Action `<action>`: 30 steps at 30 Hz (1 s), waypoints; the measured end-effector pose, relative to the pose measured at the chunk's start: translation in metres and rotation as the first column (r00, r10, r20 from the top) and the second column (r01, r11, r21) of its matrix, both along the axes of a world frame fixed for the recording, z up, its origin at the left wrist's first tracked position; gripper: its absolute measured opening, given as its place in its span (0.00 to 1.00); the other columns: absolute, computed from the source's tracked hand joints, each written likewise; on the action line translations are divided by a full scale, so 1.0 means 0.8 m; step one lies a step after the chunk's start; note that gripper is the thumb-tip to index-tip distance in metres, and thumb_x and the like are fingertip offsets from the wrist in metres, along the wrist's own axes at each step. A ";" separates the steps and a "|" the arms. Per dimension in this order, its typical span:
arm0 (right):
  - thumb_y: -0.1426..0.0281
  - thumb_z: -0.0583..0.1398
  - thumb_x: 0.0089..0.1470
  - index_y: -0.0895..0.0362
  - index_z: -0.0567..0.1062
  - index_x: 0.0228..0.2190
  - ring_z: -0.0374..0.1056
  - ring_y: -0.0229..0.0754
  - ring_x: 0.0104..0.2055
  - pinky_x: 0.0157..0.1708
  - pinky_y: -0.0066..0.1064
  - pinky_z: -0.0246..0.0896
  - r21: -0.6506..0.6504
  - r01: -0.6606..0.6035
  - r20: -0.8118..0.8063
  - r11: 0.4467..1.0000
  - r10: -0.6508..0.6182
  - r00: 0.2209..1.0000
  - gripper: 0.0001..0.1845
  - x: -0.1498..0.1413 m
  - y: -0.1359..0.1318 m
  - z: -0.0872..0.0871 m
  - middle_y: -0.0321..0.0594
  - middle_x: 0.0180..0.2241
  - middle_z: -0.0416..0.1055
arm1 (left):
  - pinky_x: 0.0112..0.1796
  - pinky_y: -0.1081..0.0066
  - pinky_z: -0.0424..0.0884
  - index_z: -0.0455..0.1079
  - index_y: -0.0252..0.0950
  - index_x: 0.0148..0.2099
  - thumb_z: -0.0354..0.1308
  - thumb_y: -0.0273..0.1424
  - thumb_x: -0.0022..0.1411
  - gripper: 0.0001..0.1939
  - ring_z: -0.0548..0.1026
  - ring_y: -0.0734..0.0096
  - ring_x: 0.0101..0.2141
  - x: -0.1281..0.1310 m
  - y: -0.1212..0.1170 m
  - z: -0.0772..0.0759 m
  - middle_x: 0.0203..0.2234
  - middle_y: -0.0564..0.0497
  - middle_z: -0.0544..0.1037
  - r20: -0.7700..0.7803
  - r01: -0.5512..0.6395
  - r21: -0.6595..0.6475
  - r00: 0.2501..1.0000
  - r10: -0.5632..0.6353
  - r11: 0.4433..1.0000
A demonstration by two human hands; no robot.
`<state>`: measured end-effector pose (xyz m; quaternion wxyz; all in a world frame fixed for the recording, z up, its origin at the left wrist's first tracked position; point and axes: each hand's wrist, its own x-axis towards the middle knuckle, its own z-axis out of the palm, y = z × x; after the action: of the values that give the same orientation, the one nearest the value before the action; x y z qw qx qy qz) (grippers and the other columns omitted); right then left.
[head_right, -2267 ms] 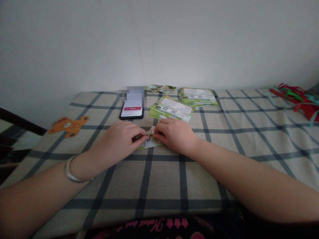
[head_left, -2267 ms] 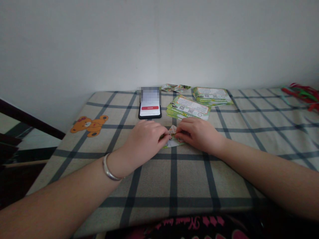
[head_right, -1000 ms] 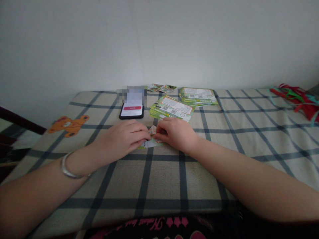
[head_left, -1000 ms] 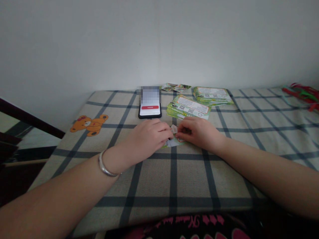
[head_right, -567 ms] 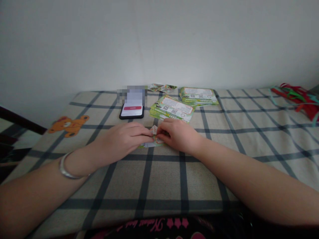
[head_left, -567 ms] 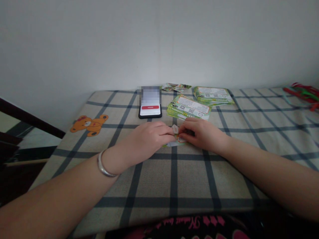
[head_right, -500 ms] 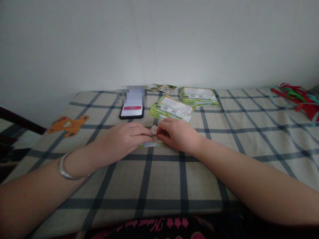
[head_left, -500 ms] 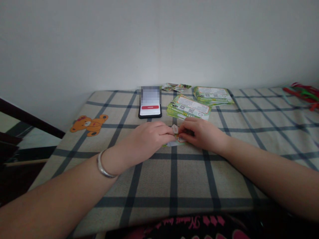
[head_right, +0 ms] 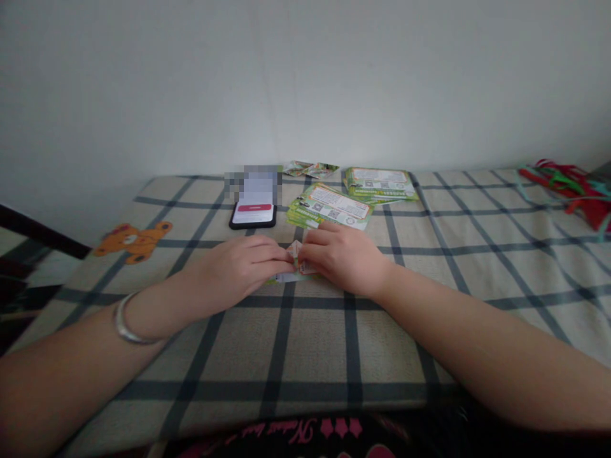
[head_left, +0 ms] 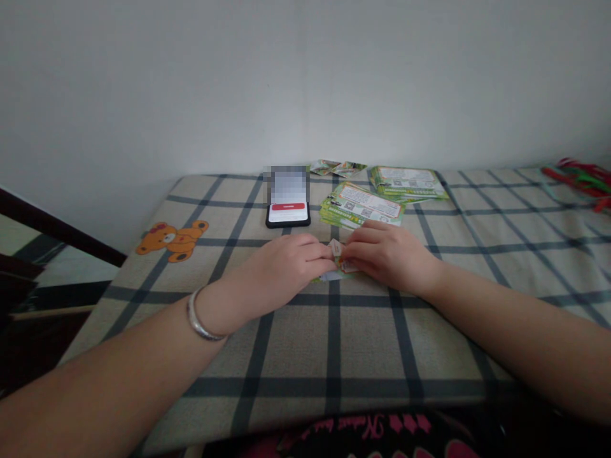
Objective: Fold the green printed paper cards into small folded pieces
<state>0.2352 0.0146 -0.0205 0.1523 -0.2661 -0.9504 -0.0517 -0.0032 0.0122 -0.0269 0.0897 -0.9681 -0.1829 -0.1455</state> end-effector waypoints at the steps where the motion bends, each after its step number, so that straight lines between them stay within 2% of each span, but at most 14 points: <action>1: 0.70 0.53 0.63 0.57 0.76 0.38 0.65 0.43 0.38 0.37 0.34 0.59 0.013 -0.054 0.022 0.998 0.054 0.998 0.12 0.002 -0.001 0.002 0.42 0.37 0.74 | 0.45 0.61 0.73 0.72 0.33 0.48 0.52 0.24 0.66 0.11 0.72 0.62 0.44 0.000 0.001 -0.001 0.44 0.47 0.78 -0.003 0.003 0.004 1.000 -0.003 1.000; 3: 0.71 0.52 0.63 0.56 0.76 0.40 0.65 0.42 0.38 0.37 0.33 0.59 0.014 -0.132 0.059 0.991 0.131 0.990 0.13 0.005 -0.002 0.004 0.42 0.39 0.74 | 0.44 0.61 0.73 0.71 0.33 0.49 0.51 0.24 0.66 0.11 0.72 0.62 0.44 0.000 0.002 -0.004 0.44 0.47 0.78 -0.015 0.005 0.014 1.000 -0.005 1.000; 5: 0.71 0.52 0.64 0.56 0.76 0.43 0.66 0.41 0.39 0.37 0.33 0.59 0.011 -0.156 0.062 0.988 0.155 0.986 0.13 0.007 -0.004 0.005 0.41 0.40 0.75 | 0.45 0.61 0.73 0.71 0.32 0.49 0.51 0.23 0.66 0.11 0.71 0.62 0.45 0.000 0.002 -0.006 0.45 0.47 0.77 -0.024 -0.002 0.031 1.000 0.003 1.000; 14: 0.72 0.53 0.62 0.57 0.77 0.39 0.66 0.42 0.38 0.36 0.33 0.60 0.013 -0.118 0.070 0.993 0.117 0.991 0.12 -0.001 -0.005 0.009 0.43 0.38 0.74 | 0.43 0.60 0.72 0.69 0.33 0.51 0.53 0.24 0.65 0.12 0.72 0.60 0.44 0.000 -0.006 -0.003 0.45 0.46 0.77 -0.069 -0.048 0.072 0.996 0.053 0.996; 18: 0.73 0.54 0.61 0.56 0.77 0.39 0.65 0.41 0.38 0.35 0.33 0.59 0.002 -0.116 0.085 0.993 0.115 0.990 0.12 0.000 -0.005 0.012 0.43 0.38 0.73 | 0.43 0.61 0.72 0.71 0.34 0.49 0.53 0.24 0.66 0.11 0.73 0.62 0.44 -0.001 -0.006 0.000 0.43 0.46 0.78 -0.038 -0.021 0.082 0.999 0.024 0.996; 24: 0.73 0.54 0.60 0.54 0.77 0.41 0.66 0.42 0.40 0.38 0.34 0.60 -0.083 -0.106 0.083 0.991 0.113 0.990 0.13 0.007 -0.006 0.012 0.41 0.40 0.73 | 0.42 0.62 0.71 0.74 0.35 0.42 0.56 0.25 0.64 0.07 0.73 0.62 0.41 -0.008 -0.001 0.015 0.37 0.48 0.79 -0.070 0.015 0.060 0.997 -0.011 0.998; 30: 0.76 0.54 0.59 0.52 0.78 0.41 0.67 0.42 0.41 0.39 0.34 0.61 -0.124 -0.104 0.058 0.987 0.112 0.992 0.15 0.010 -0.004 0.014 0.40 0.41 0.74 | 0.39 0.65 0.69 0.76 0.38 0.41 0.54 0.23 0.63 0.10 0.74 0.66 0.37 -0.014 0.000 0.023 0.34 0.50 0.79 -0.066 -0.012 0.000 0.998 0.012 1.000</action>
<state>0.2432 0.0113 -0.0095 0.1074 -0.2210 -0.9693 0.0057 -0.0142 0.0122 -0.0081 0.0963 -0.9714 -0.1856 -0.1128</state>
